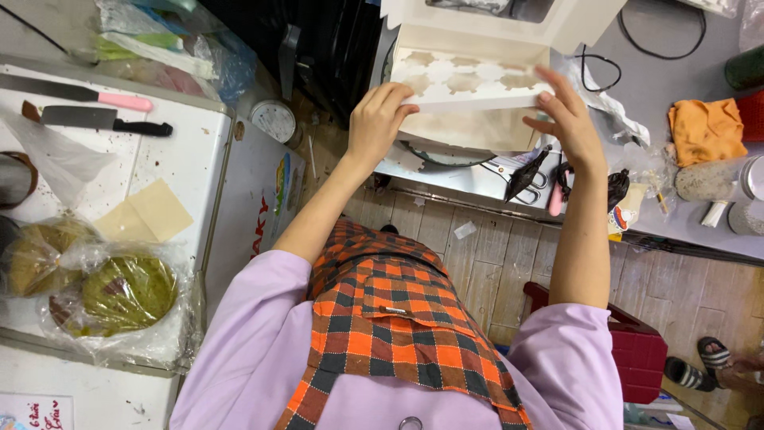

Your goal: The person folds a flat white paperboard into a box shape, then inserts a pre-cut paper insert with multiple cutouts into the box. The person presses the insert into place inside the box.

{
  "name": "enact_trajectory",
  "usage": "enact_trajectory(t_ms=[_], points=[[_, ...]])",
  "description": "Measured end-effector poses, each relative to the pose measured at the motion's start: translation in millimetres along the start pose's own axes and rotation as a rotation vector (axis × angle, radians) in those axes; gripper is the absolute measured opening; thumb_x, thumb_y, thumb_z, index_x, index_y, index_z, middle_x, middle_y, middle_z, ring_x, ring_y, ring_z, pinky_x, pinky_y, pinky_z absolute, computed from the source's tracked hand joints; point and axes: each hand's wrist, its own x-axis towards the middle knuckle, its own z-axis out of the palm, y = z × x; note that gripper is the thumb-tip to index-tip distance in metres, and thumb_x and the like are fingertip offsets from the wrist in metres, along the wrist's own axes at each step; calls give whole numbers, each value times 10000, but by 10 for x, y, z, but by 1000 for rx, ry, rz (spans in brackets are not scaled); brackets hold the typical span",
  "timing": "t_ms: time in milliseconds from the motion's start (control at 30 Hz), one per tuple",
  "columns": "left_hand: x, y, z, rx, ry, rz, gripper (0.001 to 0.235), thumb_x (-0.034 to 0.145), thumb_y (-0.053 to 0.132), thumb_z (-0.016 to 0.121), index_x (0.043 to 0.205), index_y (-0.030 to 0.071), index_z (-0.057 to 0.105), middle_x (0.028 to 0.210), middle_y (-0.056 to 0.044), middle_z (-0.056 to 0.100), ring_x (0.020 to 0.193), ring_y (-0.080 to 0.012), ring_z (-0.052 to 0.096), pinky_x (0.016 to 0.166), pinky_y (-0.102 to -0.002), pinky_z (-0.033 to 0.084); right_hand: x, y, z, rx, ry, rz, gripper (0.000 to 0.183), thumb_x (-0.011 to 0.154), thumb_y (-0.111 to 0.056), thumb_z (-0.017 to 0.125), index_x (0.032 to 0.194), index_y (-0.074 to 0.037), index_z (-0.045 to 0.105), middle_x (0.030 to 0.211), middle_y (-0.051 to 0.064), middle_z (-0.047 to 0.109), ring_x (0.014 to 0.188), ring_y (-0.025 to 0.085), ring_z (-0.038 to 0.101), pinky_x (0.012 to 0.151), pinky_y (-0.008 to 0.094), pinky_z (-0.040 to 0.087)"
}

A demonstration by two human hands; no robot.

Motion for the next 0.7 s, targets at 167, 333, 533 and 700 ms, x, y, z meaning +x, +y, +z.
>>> enact_trajectory(t_ms=[167, 333, 533, 700], points=[[1, -94, 122, 22, -58, 130, 260, 856, 197, 822, 1066, 89, 713, 1053, -36, 737, 966, -226, 737, 1046, -480, 484, 43, -103, -63, -97, -32, 150, 632, 971, -239, 665, 1559, -84, 493, 1394, 158, 646, 878, 209, 689, 872, 364, 624], [94, -168, 160, 202, -385, 141, 315, 756, 194, 875, 1042, 133, 759, 976, -43, 745, 922, -221, 725, 1147, -561, 357, -26, -186, -7, -759, -28, 117, 592, 811, -256, 831, 1368, -126, 681, 1091, 162, 748, 859, 297, 729, 788, 394, 545], [389, -124, 502, 210, -669, 159, 622, 699, 352, 914, 1227, 126, 677, 1283, -128, 633, 1236, -349, 581, 1053, -514, 469, 4, -220, 115, -1178, -31, -111, 522, 778, -371, 868, 1254, -187, 761, 1050, 171, 752, 943, 373, 701, 804, 469, 533], [483, -255, 919, 185, -716, 321, 728, 696, 414, 913, 1330, 201, 625, 1454, -177, 511, 1361, -450, 484, 985, -624, 461, -1, -99, 133, -1386, -99, -370, 442, 961, -435, 762, 1310, -166, 728, 994, 123, 760, 844, 341, 714, 688, 452, 548]])
